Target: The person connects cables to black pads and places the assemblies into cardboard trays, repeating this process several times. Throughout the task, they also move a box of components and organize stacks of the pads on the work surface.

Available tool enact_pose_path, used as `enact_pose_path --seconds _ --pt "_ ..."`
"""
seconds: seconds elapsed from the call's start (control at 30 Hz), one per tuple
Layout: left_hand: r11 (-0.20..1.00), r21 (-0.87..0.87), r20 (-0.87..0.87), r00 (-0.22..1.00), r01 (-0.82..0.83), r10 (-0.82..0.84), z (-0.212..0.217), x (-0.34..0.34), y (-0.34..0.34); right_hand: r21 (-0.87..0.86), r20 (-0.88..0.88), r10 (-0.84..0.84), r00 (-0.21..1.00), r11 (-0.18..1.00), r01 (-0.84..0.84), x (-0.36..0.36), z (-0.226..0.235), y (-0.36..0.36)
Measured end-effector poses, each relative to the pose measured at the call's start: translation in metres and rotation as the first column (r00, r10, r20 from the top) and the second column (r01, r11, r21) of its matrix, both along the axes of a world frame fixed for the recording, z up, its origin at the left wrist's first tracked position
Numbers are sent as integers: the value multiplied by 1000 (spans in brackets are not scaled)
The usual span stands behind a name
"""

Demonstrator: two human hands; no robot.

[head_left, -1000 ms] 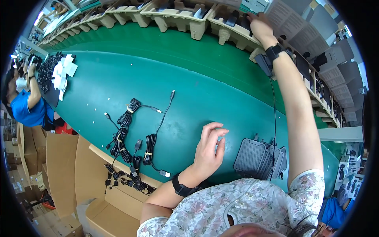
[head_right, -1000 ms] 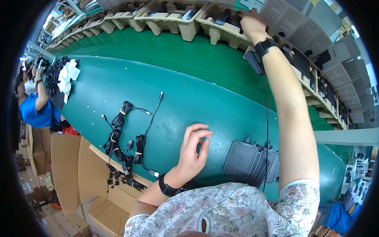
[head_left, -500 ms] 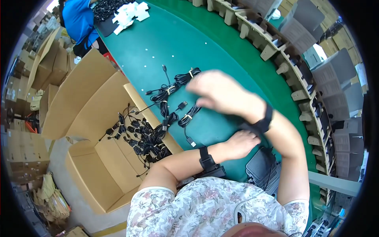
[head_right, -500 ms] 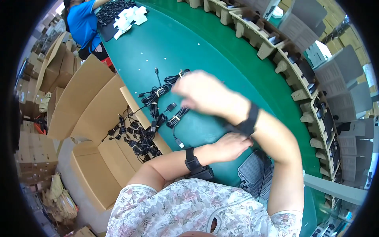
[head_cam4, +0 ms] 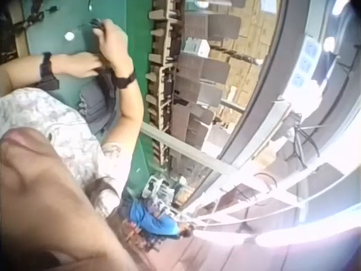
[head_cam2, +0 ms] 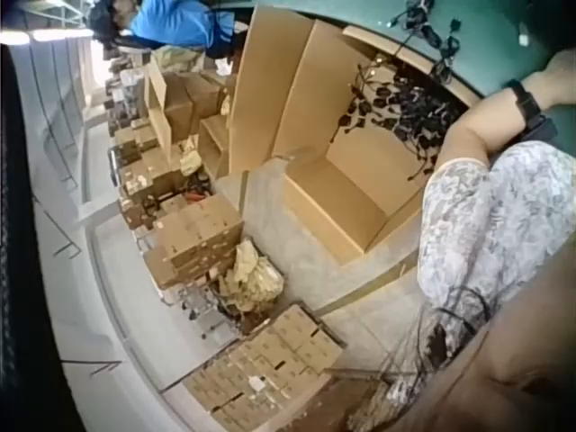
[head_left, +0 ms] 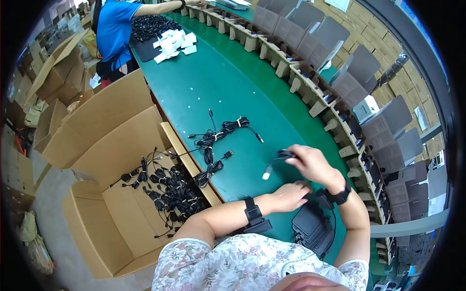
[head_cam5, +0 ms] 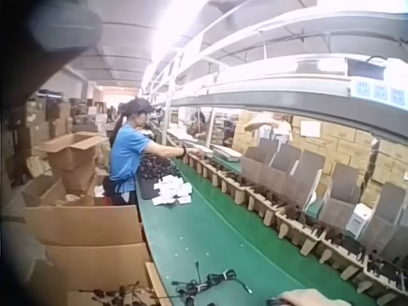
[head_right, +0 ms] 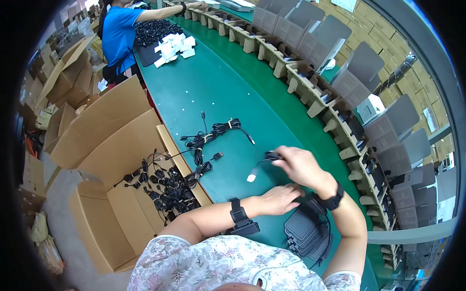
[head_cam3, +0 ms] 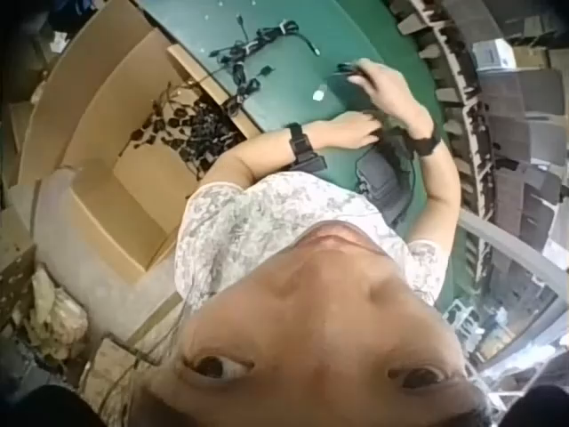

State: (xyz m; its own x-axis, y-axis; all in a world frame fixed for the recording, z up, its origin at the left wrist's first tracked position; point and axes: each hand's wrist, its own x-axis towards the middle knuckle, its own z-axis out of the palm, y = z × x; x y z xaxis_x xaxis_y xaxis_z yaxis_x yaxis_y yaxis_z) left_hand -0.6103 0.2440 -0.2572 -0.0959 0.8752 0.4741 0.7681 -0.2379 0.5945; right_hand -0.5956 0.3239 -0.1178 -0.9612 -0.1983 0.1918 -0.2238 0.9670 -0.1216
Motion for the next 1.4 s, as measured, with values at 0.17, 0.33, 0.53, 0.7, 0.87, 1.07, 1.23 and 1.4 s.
enact_pose_path --seconds 0.17,0.33,0.53,0.7,0.87,1.07,1.23,1.4 --pt "996 46 238 968 74 -83 21 14 -17 -364 57 -444 894 825 432 69 -4 27" --pt "782 605 138 987 -146 78 31 31 -9 -966 -20 -337 941 249 68 106 -23 16" --pt "858 135 728 537 496 -425 24 38 0 -994 -68 -283 957 -66 -89 108 -7 -16" --pt "850 87 853 402 520 -333 31 23 -1 -998 -17 -236 972 66 -2 131 9 26" --pt "918 25 863 454 396 -219 11 20 13 -863 -33 -234 972 496 90 138 -18 35" --pt "928 201 816 470 315 -337 -4 18 24 -295 -155 -148 977 951 97 137 -49 10" --pt "920 146 974 111 364 -199 22 16 16 -249 93 -445 891 856 453 145 -33 12" --pt "912 -36 971 229 408 -64 32 16 23 2 -26 -430 903 903 430 153 -35 42"
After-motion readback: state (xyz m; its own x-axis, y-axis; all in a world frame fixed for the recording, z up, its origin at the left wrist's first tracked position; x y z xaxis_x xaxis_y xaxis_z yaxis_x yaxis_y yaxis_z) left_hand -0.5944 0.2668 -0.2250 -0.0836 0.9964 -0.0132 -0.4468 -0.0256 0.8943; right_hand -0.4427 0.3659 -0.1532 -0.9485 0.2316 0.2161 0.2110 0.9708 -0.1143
